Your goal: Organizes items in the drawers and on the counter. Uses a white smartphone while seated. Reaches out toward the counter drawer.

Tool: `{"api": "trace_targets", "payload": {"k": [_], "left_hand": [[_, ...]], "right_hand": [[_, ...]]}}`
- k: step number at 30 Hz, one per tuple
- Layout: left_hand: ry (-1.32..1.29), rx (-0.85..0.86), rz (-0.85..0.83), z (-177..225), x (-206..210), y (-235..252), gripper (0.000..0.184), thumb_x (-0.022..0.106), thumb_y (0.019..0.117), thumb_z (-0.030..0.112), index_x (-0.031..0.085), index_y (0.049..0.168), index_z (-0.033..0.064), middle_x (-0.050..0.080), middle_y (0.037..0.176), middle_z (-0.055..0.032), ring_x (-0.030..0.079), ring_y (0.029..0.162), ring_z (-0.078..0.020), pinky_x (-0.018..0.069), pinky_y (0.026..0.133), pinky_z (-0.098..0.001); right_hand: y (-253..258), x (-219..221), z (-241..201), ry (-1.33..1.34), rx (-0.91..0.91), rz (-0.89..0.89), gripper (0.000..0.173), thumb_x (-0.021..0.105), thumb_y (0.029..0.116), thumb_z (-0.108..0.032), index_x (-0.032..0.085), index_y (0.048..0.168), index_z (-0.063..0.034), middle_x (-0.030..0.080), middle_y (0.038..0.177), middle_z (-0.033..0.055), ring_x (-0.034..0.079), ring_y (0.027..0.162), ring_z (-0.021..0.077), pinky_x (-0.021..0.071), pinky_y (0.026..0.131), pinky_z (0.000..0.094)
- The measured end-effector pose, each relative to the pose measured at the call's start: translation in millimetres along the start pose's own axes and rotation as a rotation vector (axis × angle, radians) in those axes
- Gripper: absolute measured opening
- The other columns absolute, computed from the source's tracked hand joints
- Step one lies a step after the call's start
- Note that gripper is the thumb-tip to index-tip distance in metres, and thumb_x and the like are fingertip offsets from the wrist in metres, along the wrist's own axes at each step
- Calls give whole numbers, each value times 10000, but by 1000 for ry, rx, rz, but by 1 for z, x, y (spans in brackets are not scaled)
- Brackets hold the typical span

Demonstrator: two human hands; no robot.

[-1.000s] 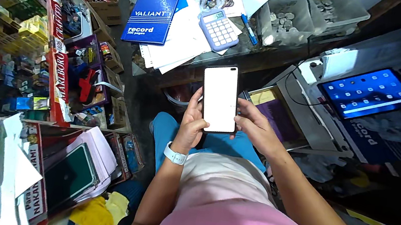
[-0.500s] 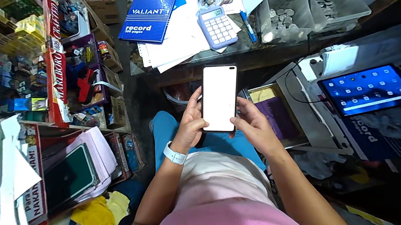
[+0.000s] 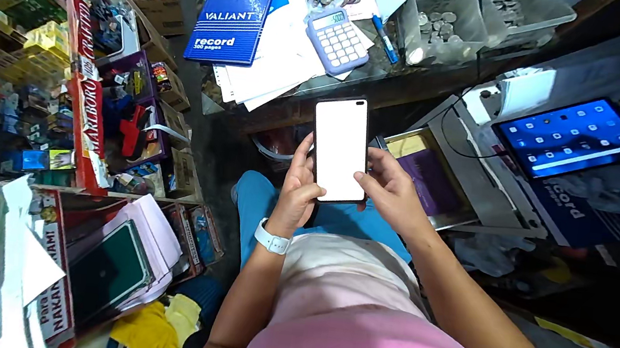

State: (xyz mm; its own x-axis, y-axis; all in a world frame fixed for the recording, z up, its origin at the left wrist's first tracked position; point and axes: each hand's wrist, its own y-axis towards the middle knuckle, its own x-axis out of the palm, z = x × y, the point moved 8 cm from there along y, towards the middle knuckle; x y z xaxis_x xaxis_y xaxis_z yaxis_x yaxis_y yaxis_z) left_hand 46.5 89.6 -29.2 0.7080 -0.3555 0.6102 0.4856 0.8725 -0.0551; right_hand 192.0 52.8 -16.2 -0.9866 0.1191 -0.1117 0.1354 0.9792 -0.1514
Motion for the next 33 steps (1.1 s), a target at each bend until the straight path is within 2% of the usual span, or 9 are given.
{"api": "trace_targets", "payload": {"k": [2,5,9,14,21,26,30,33], "left_hand": [[1,-2,9,0,0,0,998,462,732,-121,147,1625,195,509,1482,-104,628,1185,-176,555,960,-392],[-4,2,8,0,0,1,999,463,730,-122,144,1622,196,506,1484,-103,624,1192,-171,551,966,-382],[-18,-3,7,-1,-1,1,998,465,734,-126,144,1622,197,500,1492,-105,620,1200,-175,547,972,-386],[-13,-11,16,-1,-2,1,1005,471,721,-122,146,1621,188,522,1464,-118,627,1185,-184,549,968,-394],[-1,3,15,-1,-3,1,1000,477,720,-121,157,1619,180,502,1489,-110,609,1219,-188,541,986,-406],[-7,3,7,-2,-3,0,1004,486,717,-111,151,1618,180,514,1476,-106,619,1203,-180,545,979,-397],[-2,-8,4,-3,-3,0,999,470,728,-129,147,1617,192,519,1469,-101,626,1191,-177,552,969,-391],[21,-21,33,-2,-3,0,962,425,776,-174,145,1621,190,521,1464,-117,625,1193,-194,547,981,-405]], "right_hand": [[0,1,0,-15,2,-8,448,589,952,-89,488,1386,-43,676,1044,45,670,689,65,557,518,200],[0,3,0,-52,15,-31,607,677,869,-59,436,1426,-38,667,1126,64,677,723,55,564,555,194],[-1,3,2,-62,22,-38,651,700,848,-69,427,1437,-33,652,1148,71,684,744,59,574,571,192],[-2,5,1,-65,21,-80,741,716,803,-85,392,1468,-30,626,1214,86,703,830,76,603,642,216],[-2,6,3,-67,26,-125,823,760,785,-103,359,1502,-56,601,1307,106,717,974,125,632,758,268],[-2,6,7,-62,41,-128,814,744,799,-62,347,1510,-55,602,1315,111,719,962,127,629,761,270],[-3,6,5,-79,35,-126,782,727,828,-89,346,1509,-45,611,1287,101,711,905,96,614,705,236],[-4,5,2,-92,19,-115,700,677,891,-122,357,1506,-25,626,1239,97,692,826,74,587,639,214]]}}
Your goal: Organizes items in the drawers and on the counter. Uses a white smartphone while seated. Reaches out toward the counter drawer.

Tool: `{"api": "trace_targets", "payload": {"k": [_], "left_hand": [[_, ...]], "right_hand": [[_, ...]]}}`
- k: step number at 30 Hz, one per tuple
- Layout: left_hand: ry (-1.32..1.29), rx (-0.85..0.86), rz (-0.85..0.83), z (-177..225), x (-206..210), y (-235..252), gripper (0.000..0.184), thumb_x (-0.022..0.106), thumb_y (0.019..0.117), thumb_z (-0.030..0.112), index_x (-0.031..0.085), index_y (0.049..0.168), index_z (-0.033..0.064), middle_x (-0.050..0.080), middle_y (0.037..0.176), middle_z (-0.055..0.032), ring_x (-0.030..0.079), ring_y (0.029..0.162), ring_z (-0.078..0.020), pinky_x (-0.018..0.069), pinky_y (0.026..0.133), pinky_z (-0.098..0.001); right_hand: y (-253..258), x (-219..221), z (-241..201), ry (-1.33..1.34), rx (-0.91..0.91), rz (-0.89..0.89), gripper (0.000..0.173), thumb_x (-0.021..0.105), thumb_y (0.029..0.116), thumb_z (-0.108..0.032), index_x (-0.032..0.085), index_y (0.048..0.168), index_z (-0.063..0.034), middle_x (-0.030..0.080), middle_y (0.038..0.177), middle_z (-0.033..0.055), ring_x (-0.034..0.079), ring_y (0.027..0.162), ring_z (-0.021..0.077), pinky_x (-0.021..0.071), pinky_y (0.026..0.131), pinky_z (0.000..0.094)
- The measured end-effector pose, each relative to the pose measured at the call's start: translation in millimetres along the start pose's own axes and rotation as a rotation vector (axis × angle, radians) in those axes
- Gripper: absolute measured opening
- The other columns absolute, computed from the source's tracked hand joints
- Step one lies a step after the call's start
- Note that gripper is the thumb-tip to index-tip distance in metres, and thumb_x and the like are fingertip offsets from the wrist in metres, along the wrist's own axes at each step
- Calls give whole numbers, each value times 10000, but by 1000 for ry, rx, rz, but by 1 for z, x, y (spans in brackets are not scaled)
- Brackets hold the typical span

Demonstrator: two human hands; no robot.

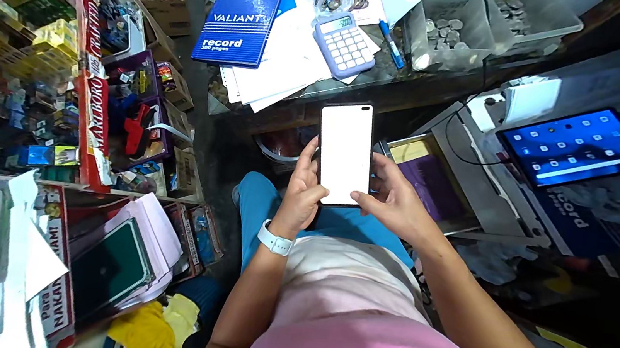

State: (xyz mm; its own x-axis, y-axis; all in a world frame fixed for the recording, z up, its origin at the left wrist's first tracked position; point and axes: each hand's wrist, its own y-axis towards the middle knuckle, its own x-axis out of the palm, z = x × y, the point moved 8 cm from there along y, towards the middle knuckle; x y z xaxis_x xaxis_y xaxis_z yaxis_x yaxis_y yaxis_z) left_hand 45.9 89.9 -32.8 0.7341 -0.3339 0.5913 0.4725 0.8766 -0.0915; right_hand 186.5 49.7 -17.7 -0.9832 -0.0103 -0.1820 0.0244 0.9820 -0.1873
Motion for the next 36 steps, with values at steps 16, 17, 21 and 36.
{"api": "trace_targets", "payload": {"k": [16,17,21,36], "left_hand": [[-24,10,-21,2,-1,1,992,477,730,-119,157,1618,189,509,1473,-104,618,1192,-176,550,964,-392],[-26,9,-21,2,-1,2,991,476,730,-119,159,1617,188,504,1480,-106,615,1199,-180,548,968,-395],[-35,10,-28,2,-1,2,999,471,721,-124,158,1617,185,504,1481,-110,615,1205,-184,545,978,-403],[-30,20,-37,0,0,0,995,459,736,-130,148,1622,197,518,1465,-103,634,1163,-173,562,942,-379]], "right_hand": [[2,-1,-3,83,-32,6,499,506,996,-159,412,1471,-38,636,1163,76,685,772,88,583,593,222],[2,-1,-3,85,-32,6,501,505,996,-159,411,1473,-37,636,1158,76,684,771,87,582,593,221],[2,-2,-3,87,-34,9,493,510,1000,-163,416,1469,-40,634,1142,67,683,773,86,582,592,216],[0,-2,0,82,-7,40,426,480,1055,-220,438,1450,-63,644,1110,54,683,753,88,584,586,222]]}}
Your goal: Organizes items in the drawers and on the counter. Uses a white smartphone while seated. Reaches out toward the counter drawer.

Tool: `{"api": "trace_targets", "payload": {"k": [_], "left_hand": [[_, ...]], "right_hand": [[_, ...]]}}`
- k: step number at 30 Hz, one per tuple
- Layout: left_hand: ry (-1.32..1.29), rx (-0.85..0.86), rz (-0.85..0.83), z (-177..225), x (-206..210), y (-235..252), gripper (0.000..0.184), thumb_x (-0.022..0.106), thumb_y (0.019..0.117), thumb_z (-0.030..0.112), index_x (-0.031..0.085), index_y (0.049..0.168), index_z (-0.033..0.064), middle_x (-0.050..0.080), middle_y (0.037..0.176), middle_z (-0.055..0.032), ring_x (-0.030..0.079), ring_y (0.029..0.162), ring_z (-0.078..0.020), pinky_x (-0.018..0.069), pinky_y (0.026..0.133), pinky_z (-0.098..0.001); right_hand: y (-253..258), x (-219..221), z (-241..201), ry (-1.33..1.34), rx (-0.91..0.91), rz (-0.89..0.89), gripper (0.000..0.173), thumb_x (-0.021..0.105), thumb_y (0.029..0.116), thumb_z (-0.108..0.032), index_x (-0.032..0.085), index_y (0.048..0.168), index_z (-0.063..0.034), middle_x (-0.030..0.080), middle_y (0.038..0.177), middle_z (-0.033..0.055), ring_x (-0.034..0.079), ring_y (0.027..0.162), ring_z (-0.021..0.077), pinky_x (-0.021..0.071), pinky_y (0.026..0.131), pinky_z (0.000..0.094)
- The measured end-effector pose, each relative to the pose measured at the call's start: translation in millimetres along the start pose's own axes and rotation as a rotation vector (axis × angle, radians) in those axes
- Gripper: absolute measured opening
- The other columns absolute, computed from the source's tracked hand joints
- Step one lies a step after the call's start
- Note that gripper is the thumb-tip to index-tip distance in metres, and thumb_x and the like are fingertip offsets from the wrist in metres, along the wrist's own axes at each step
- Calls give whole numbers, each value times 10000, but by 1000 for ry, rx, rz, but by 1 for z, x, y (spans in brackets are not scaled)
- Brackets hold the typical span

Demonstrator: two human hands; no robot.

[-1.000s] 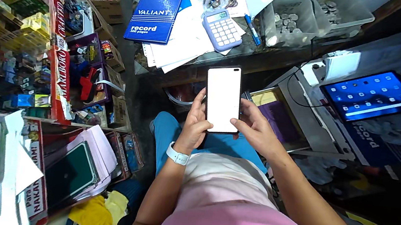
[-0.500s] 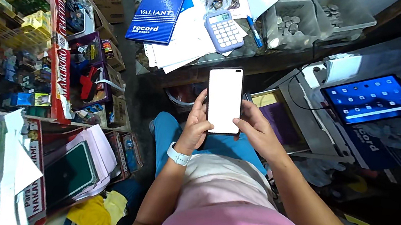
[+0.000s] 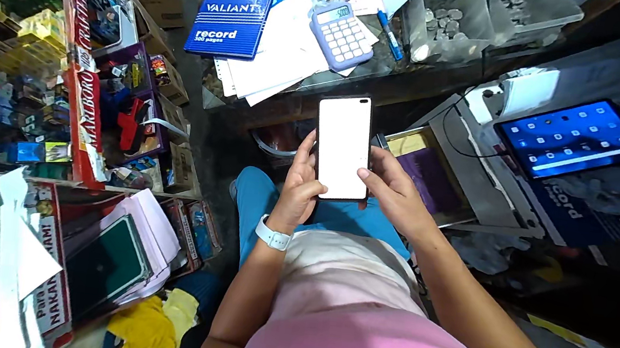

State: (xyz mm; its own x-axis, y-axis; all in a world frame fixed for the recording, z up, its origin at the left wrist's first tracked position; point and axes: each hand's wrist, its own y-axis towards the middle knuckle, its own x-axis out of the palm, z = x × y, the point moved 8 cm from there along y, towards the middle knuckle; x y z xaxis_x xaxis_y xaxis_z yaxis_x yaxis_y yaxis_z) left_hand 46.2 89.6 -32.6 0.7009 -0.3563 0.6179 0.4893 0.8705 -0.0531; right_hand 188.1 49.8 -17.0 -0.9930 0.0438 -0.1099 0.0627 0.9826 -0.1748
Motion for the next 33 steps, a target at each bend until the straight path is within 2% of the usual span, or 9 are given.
{"api": "trace_targets", "payload": {"k": [3,7,12,17,20,23,28,33], "left_hand": [[4,-3,0,-1,0,0,1000,460,728,-126,151,1621,200,513,1466,-104,631,1163,-170,563,936,-378],[6,0,0,-1,1,-1,998,471,729,-118,146,1621,191,510,1469,-109,627,1172,-175,553,956,-385],[7,3,9,-1,0,-1,1002,476,726,-115,148,1621,195,513,1463,-112,630,1166,-175,557,946,-384],[2,-4,5,-2,0,-1,995,472,730,-116,150,1618,198,517,1461,-105,631,1165,-175,559,943,-381],[1,1,-4,0,1,-2,987,467,735,-115,152,1618,191,509,1474,-105,626,1176,-175,558,946,-382],[2,5,-10,0,1,-2,993,469,737,-116,150,1624,197,514,1472,-107,625,1183,-181,555,957,-392],[7,14,-16,1,1,0,996,475,730,-113,163,1621,205,504,1485,-95,622,1187,-168,556,953,-378],[-3,19,-25,3,2,0,995,457,728,-124,164,1619,206,502,1483,-98,623,1181,-172,559,941,-380]], "right_hand": [[-1,1,1,-28,-1,17,487,570,991,-165,435,1447,-62,654,1118,56,678,751,71,571,577,208],[-1,2,1,-101,-16,45,669,709,871,-155,415,1461,-43,651,1172,70,685,786,56,581,608,202],[-1,3,1,-140,-22,51,707,738,854,-164,406,1465,-37,647,1177,82,684,793,55,580,619,201],[-1,2,1,-135,-19,44,661,717,899,-155,406,1471,-38,647,1179,88,685,791,61,578,614,200],[-1,-1,0,-31,-20,3,479,513,999,-139,429,1460,-41,641,1144,67,673,754,72,576,591,222],[1,-4,3,42,-13,-20,441,383,1010,-111,460,1441,-60,645,1107,51,681,739,100,593,588,257],[1,-4,-1,34,-22,-26,480,429,961,-78,472,1439,-58,649,1145,56,689,760,104,596,582,253],[1,-2,-3,10,-24,-11,472,483,960,-70,466,1431,-50,644,1146,63,688,743,94,593,571,240]]}}
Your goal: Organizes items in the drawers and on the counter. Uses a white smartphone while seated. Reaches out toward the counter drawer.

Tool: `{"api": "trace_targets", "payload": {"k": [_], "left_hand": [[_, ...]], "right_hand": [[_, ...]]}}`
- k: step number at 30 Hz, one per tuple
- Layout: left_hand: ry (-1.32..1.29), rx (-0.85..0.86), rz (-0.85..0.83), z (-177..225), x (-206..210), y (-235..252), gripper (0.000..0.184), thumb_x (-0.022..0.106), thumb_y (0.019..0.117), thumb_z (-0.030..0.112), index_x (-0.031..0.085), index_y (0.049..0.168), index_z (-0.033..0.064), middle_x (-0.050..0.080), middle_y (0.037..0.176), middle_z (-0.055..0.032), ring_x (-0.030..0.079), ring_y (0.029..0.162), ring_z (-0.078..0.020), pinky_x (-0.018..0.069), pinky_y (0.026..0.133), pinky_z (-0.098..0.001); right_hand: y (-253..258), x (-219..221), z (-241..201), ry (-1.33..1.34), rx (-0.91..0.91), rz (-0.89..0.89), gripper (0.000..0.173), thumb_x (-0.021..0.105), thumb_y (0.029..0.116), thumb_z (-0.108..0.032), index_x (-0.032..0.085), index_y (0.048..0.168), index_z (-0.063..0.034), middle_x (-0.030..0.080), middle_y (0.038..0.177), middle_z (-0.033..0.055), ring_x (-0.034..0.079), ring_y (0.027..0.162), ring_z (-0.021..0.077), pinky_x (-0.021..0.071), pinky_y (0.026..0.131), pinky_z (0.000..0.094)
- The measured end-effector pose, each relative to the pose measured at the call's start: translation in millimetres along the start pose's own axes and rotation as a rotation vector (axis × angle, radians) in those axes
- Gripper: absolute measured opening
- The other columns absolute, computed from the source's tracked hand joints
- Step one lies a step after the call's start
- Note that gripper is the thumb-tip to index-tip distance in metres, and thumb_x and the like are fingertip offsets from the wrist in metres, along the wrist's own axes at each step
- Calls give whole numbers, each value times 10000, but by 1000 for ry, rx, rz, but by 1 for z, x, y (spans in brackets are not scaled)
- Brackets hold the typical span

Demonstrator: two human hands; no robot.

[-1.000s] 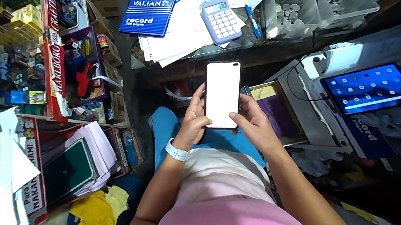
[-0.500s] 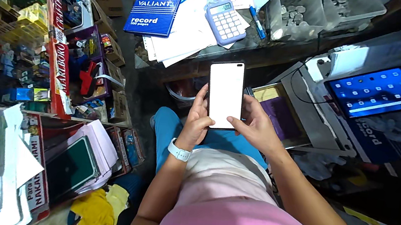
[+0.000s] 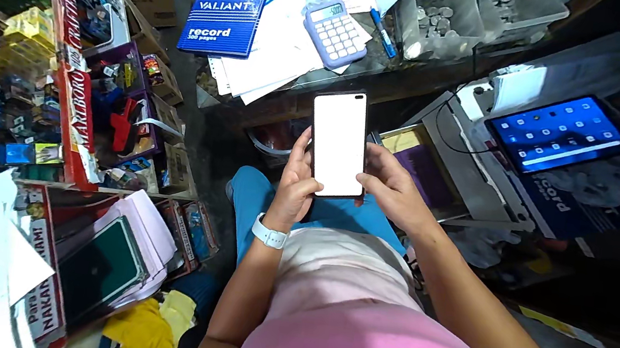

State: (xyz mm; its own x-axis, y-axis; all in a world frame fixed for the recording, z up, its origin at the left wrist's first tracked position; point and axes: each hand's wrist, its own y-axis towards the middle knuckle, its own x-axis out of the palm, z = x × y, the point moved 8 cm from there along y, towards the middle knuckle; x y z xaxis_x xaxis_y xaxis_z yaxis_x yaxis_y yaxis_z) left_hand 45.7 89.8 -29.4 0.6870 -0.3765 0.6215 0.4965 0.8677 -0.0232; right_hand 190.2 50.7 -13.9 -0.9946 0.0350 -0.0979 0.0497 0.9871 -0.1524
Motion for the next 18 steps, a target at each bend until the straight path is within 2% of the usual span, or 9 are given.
{"api": "trace_targets", "payload": {"k": [10,13,16,18], "left_hand": [[48,-10,45,1,-2,0,858,388,865,-136,165,1620,204,538,1444,-98,631,1170,-179,548,972,-396],[25,-14,41,0,-2,0,876,403,851,-137,165,1620,208,537,1439,-102,636,1159,-180,552,963,-394],[1,-19,41,-1,-2,-1,926,428,803,-136,166,1620,212,525,1453,-104,641,1147,-172,561,940,-381],[-7,-18,36,-2,-2,-1,954,439,779,-134,161,1622,216,513,1463,-109,635,1153,-176,560,938,-384]], "right_hand": [[0,2,-1,-3,0,-3,493,527,950,-92,454,1435,-51,653,1141,58,695,768,90,591,576,226],[0,3,0,-56,8,39,565,646,912,-116,452,1438,-49,646,1152,71,686,765,83,584,575,221],[0,6,1,-159,-13,84,703,759,850,-204,437,1455,-45,646,1190,85,695,824,83,599,630,237],[1,7,2,-230,-24,115,761,794,816,-257,437,1458,-56,656,1206,94,704,930,111,616,742,286]]}}
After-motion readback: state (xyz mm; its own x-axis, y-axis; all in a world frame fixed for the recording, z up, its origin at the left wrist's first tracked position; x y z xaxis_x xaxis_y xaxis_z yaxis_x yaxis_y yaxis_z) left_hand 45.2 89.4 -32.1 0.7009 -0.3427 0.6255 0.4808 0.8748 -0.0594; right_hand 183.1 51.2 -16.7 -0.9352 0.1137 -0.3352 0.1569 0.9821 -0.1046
